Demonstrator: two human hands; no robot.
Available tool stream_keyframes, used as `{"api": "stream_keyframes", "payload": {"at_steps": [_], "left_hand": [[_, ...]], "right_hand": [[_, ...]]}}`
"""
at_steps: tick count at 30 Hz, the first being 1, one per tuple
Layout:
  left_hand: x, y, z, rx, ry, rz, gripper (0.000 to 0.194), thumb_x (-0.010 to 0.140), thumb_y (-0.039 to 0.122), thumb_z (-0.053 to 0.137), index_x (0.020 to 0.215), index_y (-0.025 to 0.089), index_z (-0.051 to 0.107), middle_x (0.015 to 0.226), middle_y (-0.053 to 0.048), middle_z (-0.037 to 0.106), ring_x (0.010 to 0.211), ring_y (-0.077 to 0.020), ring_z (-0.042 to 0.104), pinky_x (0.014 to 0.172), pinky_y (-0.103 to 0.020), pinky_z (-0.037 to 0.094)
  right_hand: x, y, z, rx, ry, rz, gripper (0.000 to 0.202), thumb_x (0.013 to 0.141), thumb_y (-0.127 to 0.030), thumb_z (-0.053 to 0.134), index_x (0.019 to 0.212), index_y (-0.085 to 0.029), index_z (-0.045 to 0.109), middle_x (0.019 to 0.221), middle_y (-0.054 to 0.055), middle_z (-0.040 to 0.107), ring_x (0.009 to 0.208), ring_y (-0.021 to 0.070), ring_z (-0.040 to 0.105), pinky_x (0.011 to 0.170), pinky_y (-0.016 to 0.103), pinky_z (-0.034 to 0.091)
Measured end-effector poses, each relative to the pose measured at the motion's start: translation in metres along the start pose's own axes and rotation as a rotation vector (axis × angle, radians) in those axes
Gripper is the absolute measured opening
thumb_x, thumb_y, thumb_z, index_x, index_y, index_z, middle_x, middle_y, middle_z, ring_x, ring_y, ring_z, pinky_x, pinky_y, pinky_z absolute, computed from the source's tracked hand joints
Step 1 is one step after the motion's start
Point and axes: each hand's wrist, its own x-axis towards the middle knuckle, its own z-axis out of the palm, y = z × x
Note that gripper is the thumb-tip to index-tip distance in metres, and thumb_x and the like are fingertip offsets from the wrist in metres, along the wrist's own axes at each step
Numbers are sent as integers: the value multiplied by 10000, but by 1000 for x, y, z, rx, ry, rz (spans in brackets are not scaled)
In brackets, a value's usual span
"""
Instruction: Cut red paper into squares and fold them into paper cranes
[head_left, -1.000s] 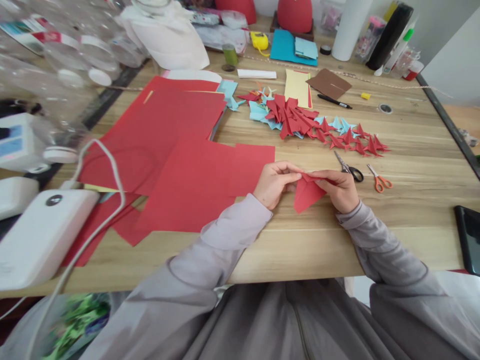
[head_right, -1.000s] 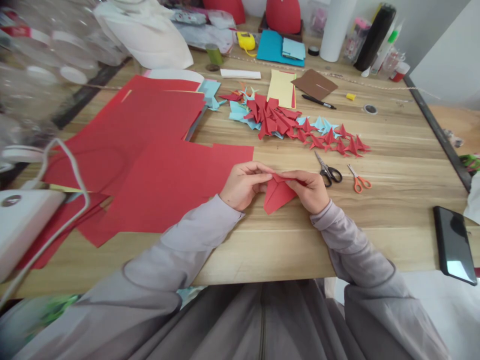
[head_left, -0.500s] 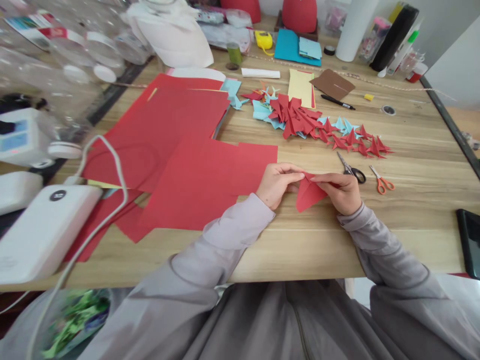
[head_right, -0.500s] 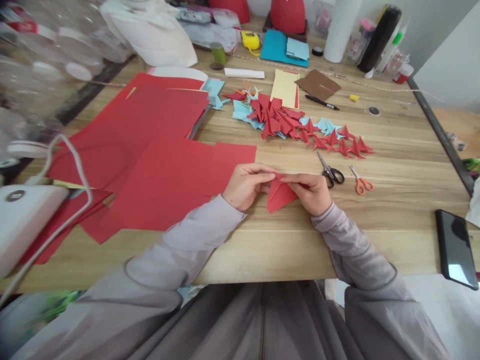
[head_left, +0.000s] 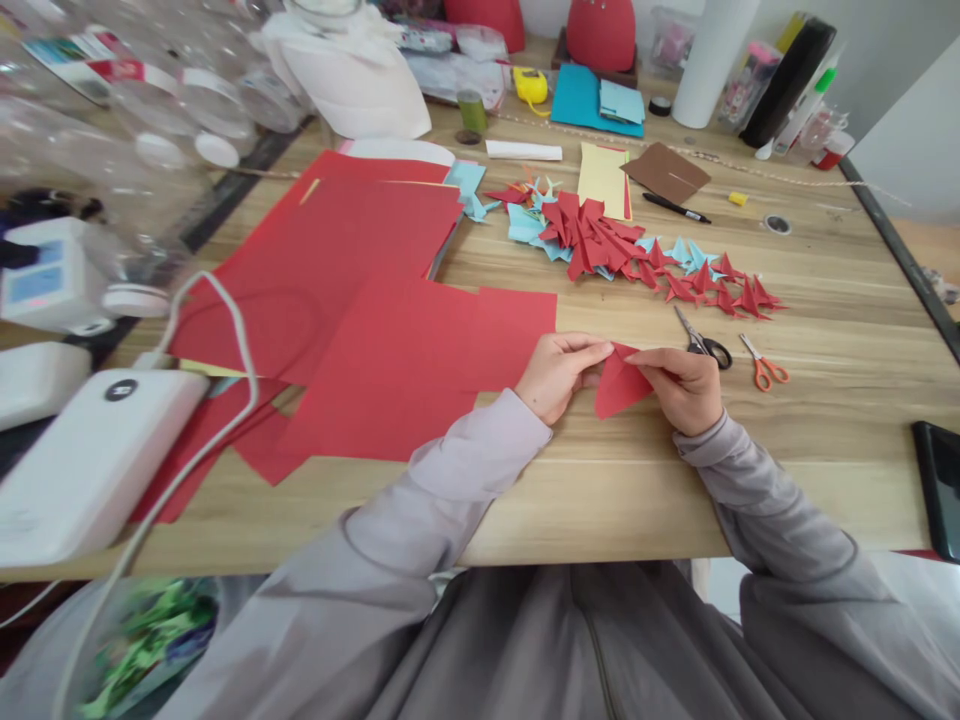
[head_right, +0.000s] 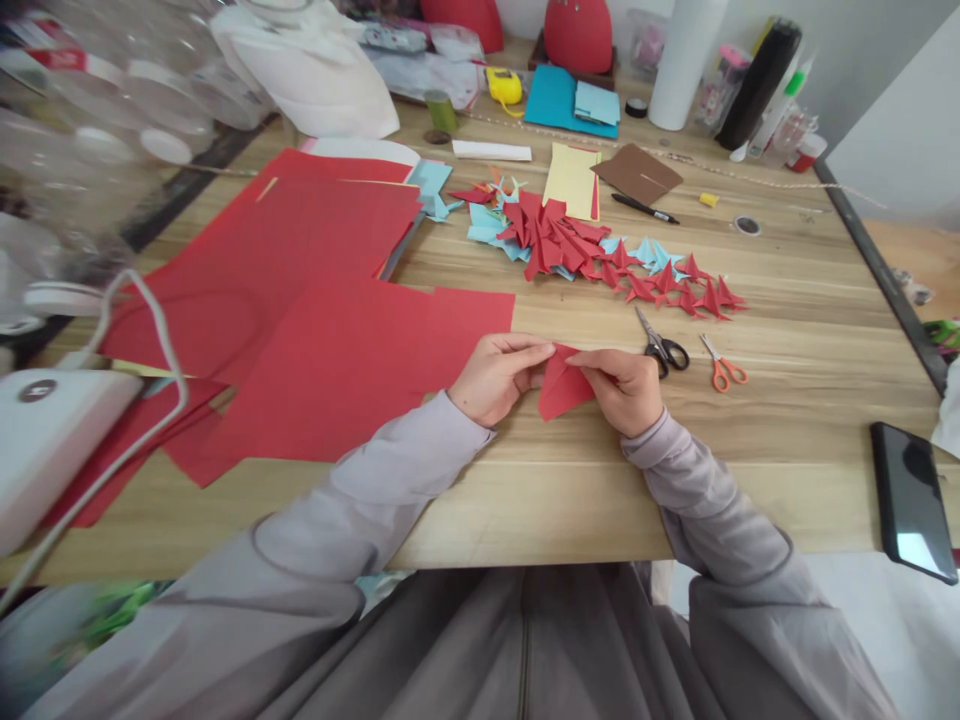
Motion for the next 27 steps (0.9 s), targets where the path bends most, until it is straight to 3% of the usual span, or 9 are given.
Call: {"api": "stream_keyframes", "payload": {"at_steps": [13, 22, 27], "left_hand": [[0, -5, 3, 38, 73, 71, 263, 513, 293, 863, 703, 168, 730, 684, -15, 712, 633, -129, 640, 654, -278, 514], [2, -7, 4, 54, 41, 112, 276, 550, 372, 848, 734, 185, 761, 745, -37, 738, 687, -153, 662, 702, -303, 528], [3, -8, 3, 59, 57, 153, 230, 548, 334, 845, 705, 193, 753, 707, -21, 729, 665, -136, 653, 680, -281, 524]], "right_hand": [[-1, 5, 1, 3, 0, -4, 195, 848, -223, 579, 849, -243, 773, 844, 35, 768, 765, 188, 716, 731, 308, 574], [-1, 3, 2, 23, 14, -19, 202, 847, -205, 573, 838, -248, 770, 846, 27, 769, 784, 185, 720, 748, 311, 580], [-1, 5, 4, 24, 2, -17, 198, 851, -220, 575, 835, -257, 768, 853, 25, 766, 787, 184, 714, 754, 319, 575]]}}
